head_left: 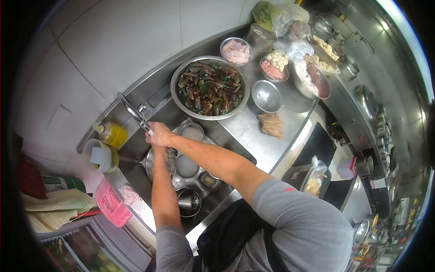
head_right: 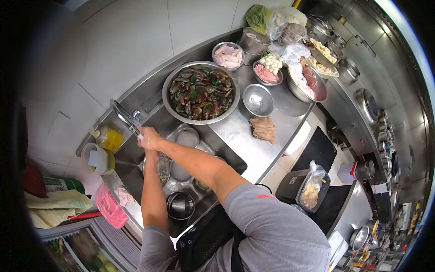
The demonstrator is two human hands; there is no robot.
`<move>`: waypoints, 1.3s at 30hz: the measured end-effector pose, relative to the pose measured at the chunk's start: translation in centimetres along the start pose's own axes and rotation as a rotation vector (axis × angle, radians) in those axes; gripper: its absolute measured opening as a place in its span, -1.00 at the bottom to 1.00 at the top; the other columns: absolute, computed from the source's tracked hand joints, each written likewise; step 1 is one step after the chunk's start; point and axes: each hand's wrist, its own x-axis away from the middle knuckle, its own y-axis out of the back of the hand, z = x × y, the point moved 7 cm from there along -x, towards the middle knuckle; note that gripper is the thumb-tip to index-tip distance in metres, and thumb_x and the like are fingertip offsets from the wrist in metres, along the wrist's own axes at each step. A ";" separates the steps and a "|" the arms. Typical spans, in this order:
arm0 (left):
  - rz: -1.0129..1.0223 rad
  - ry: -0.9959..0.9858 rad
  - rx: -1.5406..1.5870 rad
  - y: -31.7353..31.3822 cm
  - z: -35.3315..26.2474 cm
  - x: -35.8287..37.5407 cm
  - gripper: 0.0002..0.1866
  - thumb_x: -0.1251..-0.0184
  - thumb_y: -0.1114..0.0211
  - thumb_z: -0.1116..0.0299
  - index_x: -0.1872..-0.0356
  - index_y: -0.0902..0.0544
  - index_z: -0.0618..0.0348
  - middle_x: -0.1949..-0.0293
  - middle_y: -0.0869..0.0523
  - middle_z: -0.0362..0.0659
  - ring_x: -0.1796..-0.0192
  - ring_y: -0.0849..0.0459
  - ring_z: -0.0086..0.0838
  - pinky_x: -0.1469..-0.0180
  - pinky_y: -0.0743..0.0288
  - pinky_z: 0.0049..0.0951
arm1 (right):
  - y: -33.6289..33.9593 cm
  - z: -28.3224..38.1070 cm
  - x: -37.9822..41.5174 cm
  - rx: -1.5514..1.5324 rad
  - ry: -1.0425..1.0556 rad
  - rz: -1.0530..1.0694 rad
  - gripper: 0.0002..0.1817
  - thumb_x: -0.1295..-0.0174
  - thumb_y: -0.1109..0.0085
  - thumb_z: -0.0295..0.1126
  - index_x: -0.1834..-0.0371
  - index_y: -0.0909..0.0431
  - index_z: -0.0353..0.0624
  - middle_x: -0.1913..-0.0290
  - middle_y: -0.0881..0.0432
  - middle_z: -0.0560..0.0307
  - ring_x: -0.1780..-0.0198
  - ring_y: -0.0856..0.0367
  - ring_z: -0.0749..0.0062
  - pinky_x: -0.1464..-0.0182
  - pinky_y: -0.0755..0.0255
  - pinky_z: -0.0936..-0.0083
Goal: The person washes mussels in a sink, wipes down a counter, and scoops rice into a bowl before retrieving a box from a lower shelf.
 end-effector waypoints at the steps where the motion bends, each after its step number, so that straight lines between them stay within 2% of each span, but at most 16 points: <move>1: -0.026 -0.038 -0.029 0.4 0.3 -0.1 -0.64 -0.46 -0.15 0.12 -0.15 -0.50 0.05 0.15 -0.62 -0.30 0.15 -0.64 -0.54 0.20 -0.54 -0.47 | -0.1 -0.3 0.0 -0.007 0.001 0.003 -0.71 0.06 -0.35 -0.38 0.24 -0.63 -0.21 0.30 -0.71 -0.16 0.16 -0.70 -0.14 0.05 -0.56 0.14; 4: 0.320 0.183 0.074 0.2 3.3 -0.8 -0.58 -0.50 -0.11 0.00 -0.18 -0.46 0.03 0.11 -0.60 -0.29 0.10 -0.61 -0.55 0.12 -0.53 -0.46 | -0.3 -0.4 0.4 0.015 -0.088 0.046 -0.61 -0.05 -0.41 -0.14 0.17 -0.65 -0.18 0.26 -0.74 -0.14 0.13 -0.72 -0.07 0.03 -0.56 0.14; 6: 0.266 0.303 0.108 0.6 2.6 -0.1 -0.54 -0.51 -0.05 -0.12 -0.14 -0.46 0.02 0.13 -0.58 -0.28 0.11 -0.60 -0.52 0.09 -0.52 -0.45 | -0.5 -0.4 -0.1 0.110 -0.095 -0.016 -0.48 -0.18 -0.28 0.05 0.10 -0.64 -0.23 0.17 -0.72 -0.23 0.03 -0.68 -0.16 -0.05 -0.52 0.08; 10: 0.082 0.289 0.196 3.1 4.9 -3.5 -0.49 -0.49 -0.04 -0.20 -0.09 -0.49 0.02 0.12 -0.60 -0.27 0.10 -0.62 -0.48 0.07 -0.55 -0.38 | -1.4 -0.3 0.0 0.090 -0.115 0.061 -0.57 -0.26 -0.21 -0.08 0.06 -0.64 -0.26 0.15 -0.71 -0.26 -0.01 -0.64 -0.23 -0.09 -0.51 0.08; 13: 0.381 0.208 0.431 3.5 11.3 -7.6 -0.51 -0.47 -0.07 -0.18 -0.06 -0.52 0.03 0.14 -0.63 -0.27 0.08 -0.65 -0.45 0.06 -0.57 -0.35 | -1.8 -2.6 -1.0 0.131 0.098 0.083 -0.66 -0.22 -0.27 -0.09 0.19 -0.69 -0.16 0.17 -0.71 -0.23 0.03 -0.67 -0.16 -0.06 -0.52 0.11; 15: 0.554 0.117 0.179 2.8 6.6 -8.5 -0.56 -0.46 -0.12 -0.01 -0.13 -0.54 0.09 0.04 -0.66 -0.19 0.03 -0.66 -0.37 -0.07 -0.56 -0.28 | 1.1 0.8 1.9 0.235 0.088 0.151 -0.65 -0.17 -0.27 -0.07 0.31 -0.69 -0.19 0.30 -0.72 -0.16 0.14 -0.70 -0.13 0.02 -0.56 0.15; 16: 0.699 -0.041 0.080 2.4 5.2 -9.7 -0.55 -0.45 -0.14 0.06 -0.17 -0.53 0.15 -0.01 -0.67 -0.15 0.00 -0.66 -0.33 -0.11 -0.56 -0.25 | 1.5 0.6 2.7 0.295 0.364 0.028 -0.67 -0.12 -0.30 -0.07 0.38 -0.67 -0.15 0.31 -0.73 -0.11 0.19 -0.70 -0.15 0.11 -0.56 0.15; 17: 0.425 0.165 0.253 1.1 1.1 -6.5 -0.53 -0.45 -0.14 0.08 -0.22 -0.48 0.18 -0.09 -0.65 -0.05 -0.11 -0.63 -0.25 -0.18 -0.53 -0.20 | 2.5 0.4 4.2 0.334 0.225 0.189 -0.72 -0.08 -0.31 -0.13 0.46 -0.59 -0.12 0.36 -0.70 -0.08 0.25 -0.67 -0.15 0.19 -0.53 0.11; 18: 0.278 0.174 -0.043 0.6 -0.8 -6.3 -0.49 -0.45 -0.14 0.08 -0.28 -0.40 0.17 -0.21 -0.58 0.03 -0.24 -0.56 -0.16 -0.26 -0.46 -0.16 | 3.4 -0.3 5.6 0.310 0.282 0.156 -0.75 -0.06 -0.28 -0.19 0.50 -0.51 -0.13 0.39 -0.65 -0.07 0.32 -0.62 -0.12 0.25 -0.47 0.07; 20: 0.346 0.284 0.226 1.0 -0.8 -8.8 -0.52 -0.49 -0.11 0.20 -0.33 -0.31 0.14 -0.31 -0.49 0.06 -0.30 -0.50 -0.11 -0.29 -0.41 -0.12 | 6.4 -1.6 9.6 0.365 0.333 0.176 -0.77 -0.10 -0.20 -0.31 0.54 -0.40 -0.18 0.50 -0.54 -0.07 0.40 -0.55 -0.10 0.32 -0.39 0.06; 23: 0.337 0.355 0.106 -1.6 -3.8 -9.3 -0.53 -0.46 -0.11 0.28 -0.30 -0.30 0.22 -0.27 -0.55 0.05 -0.27 -0.55 -0.11 -0.28 -0.44 -0.17 | 13.0 -5.2 17.5 0.369 0.205 0.292 -0.81 -0.08 -0.15 -0.36 0.53 -0.39 -0.21 0.50 -0.53 -0.12 0.40 -0.55 -0.13 0.30 -0.38 0.01; 26: 0.349 0.355 0.109 -1.8 -4.5 -10.8 -0.49 -0.42 -0.12 0.29 -0.32 -0.29 0.25 -0.29 -0.54 0.05 -0.31 -0.52 -0.10 -0.33 -0.42 -0.18 | 22.0 -8.9 26.8 0.379 0.051 0.119 -0.75 -0.09 -0.27 -0.28 0.50 -0.43 -0.20 0.53 -0.49 -0.08 0.43 -0.53 -0.01 0.30 -0.42 0.11; 28: 0.344 0.350 0.125 -1.8 -5.1 -12.2 -0.47 -0.40 -0.13 0.31 -0.33 -0.28 0.25 -0.30 -0.53 0.04 -0.35 -0.49 -0.09 -0.38 -0.38 -0.18 | 28.3 -12.6 33.6 0.410 -0.268 -0.070 -0.70 -0.12 -0.32 -0.26 0.47 -0.47 -0.25 0.53 -0.53 -0.07 0.47 -0.53 0.20 0.33 -0.44 0.24; 30: 0.375 0.172 0.292 -1.6 -6.6 -13.7 -0.37 -0.42 -0.20 0.31 -0.43 -0.19 0.19 -0.36 -0.45 -0.06 -0.42 -0.38 -0.15 -0.41 -0.29 -0.15 | 33.5 -16.5 40.4 0.322 -0.365 -0.330 -0.67 -0.14 -0.32 -0.23 0.50 -0.46 -0.26 0.55 -0.53 -0.06 0.48 -0.52 0.21 0.36 -0.43 0.25; 35: 0.066 0.051 0.331 -3.3 -7.9 -8.2 -0.24 -0.42 -0.24 0.30 -0.55 -0.05 0.01 -0.43 -0.38 -0.20 -0.40 -0.35 -0.22 -0.45 -0.19 -0.10 | 41.6 -22.0 53.1 0.408 -0.705 -0.455 -0.68 -0.09 -0.32 -0.22 0.55 -0.47 -0.25 0.53 -0.57 -0.13 0.44 -0.58 -0.05 0.32 -0.47 0.17; 39: -0.033 -0.024 -0.081 -3.3 -8.6 0.7 -0.29 -0.41 -0.30 0.19 -0.50 -0.20 0.06 -0.31 -0.50 -0.24 -0.23 -0.50 -0.37 -0.25 -0.35 -0.27 | 45.8 -29.5 62.0 0.576 -0.603 -0.549 -0.87 -0.06 -0.18 -0.41 0.47 -0.45 -0.21 0.45 -0.56 -0.20 0.28 -0.59 -0.17 0.22 -0.46 0.10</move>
